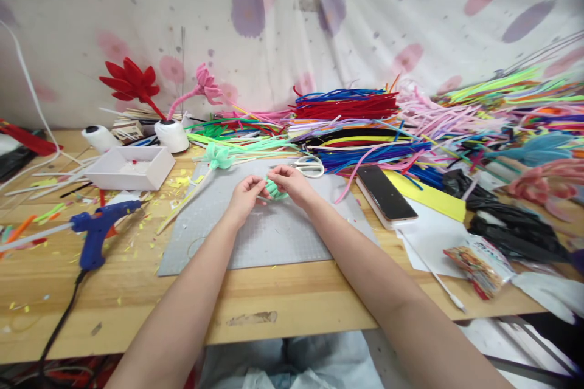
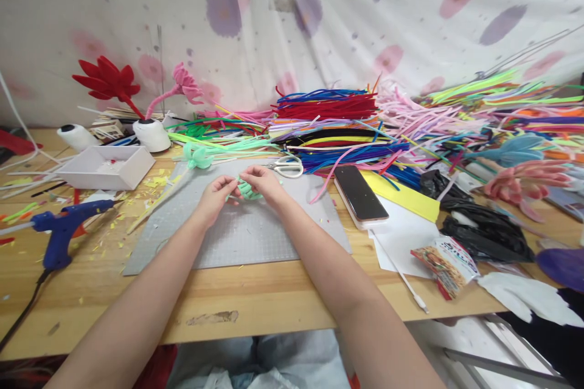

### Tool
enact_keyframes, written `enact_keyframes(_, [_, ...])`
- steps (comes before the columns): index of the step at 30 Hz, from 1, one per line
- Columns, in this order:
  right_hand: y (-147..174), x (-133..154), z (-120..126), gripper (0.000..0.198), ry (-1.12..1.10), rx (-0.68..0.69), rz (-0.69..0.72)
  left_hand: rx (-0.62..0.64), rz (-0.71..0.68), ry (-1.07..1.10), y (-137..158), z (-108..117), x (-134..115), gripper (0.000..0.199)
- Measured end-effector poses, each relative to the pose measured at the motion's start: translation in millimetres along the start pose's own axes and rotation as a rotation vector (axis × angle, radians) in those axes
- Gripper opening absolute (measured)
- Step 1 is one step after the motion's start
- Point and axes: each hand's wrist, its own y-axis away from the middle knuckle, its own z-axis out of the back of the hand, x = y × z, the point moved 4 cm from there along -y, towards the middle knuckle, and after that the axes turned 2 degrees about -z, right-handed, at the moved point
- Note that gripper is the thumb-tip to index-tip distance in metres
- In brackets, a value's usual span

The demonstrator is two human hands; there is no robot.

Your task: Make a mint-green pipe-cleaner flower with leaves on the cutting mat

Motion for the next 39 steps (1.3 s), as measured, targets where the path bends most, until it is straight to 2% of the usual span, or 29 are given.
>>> enact_keyframes(5, [-9.0,3.4,13.6,0.021,0.148,-0.125,0.074,-0.172,-0.387,-0.609,-1.7,7.4,-4.1,0.018])
enact_keyframes(8, [-9.4,16.3,33.7,0.017,0.491,-0.107,0.148,-0.133,-0.554,-0.869,-0.7,5.3,-1.2,0.047])
enact_keyframes(10, [-6.1,24.2,46.2,0.02,0.843,0.019,0.216,-0.054,-0.565,-0.967,-2.0,3.7,5.2,0.058])
enact_keyframes(11, [-4.2,25.1,52.4,0.029,0.987,0.087,0.215,-0.011,-0.547,-1.0,-3.3,3.1,8.8,0.057])
enact_keyframes(13, [-1.7,23.1,64.9,0.048,1.157,0.123,0.158,0.029,-0.499,-1.035,-6.3,3.3,13.8,0.047])
enact_keyframes(14, [-1.3,20.6,68.1,0.052,1.206,0.128,0.136,0.02,-0.475,-1.04,-7.9,4.3,14.7,0.041])
enact_keyframes(17, [-3.9,10.1,64.3,0.044,1.262,0.105,0.145,-0.09,-0.423,-1.032,-11.9,10.9,11.8,0.03])
enact_keyframes(20, [-6.9,1.8,49.0,0.034,1.23,0.055,0.246,-0.226,-0.374,-1.024,-13.5,20.9,7.0,0.025])
enact_keyframes(23, [-6.1,-1.8,36.6,0.036,1.155,0.009,0.321,-0.354,-0.349,-1.01,-12.8,30.6,3.3,0.025])
enact_keyframes(27, [-2.7,-2.7,31.7,0.036,1.077,-0.032,0.331,-0.459,-0.374,-1.02,-10.1,34.3,-2.3,0.03])
enact_keyframes(30, [-1.4,-2.1,32.5,0.036,1.046,-0.057,0.356,-0.5,-0.449,-1.086,-6.2,28.4,-8.9,0.036])
enact_keyframes(33, [-2.2,-2.4,36.7,0.035,1.008,-0.116,0.365,-0.389,-0.532,-1.128,-3.7,15.2,-10.4,0.043])
enact_keyframes(37, [-3.7,-3.7,46.4,0.026,0.955,-0.234,0.356,-0.033,-0.591,-1.191,-5.2,-4.6,1.7,0.041])
enact_keyframes(39, [-3.6,-3.8,50.9,0.023,0.944,-0.28,0.349,0.01,-0.556,-1.217,-8.8,-4.3,7.9,0.036])
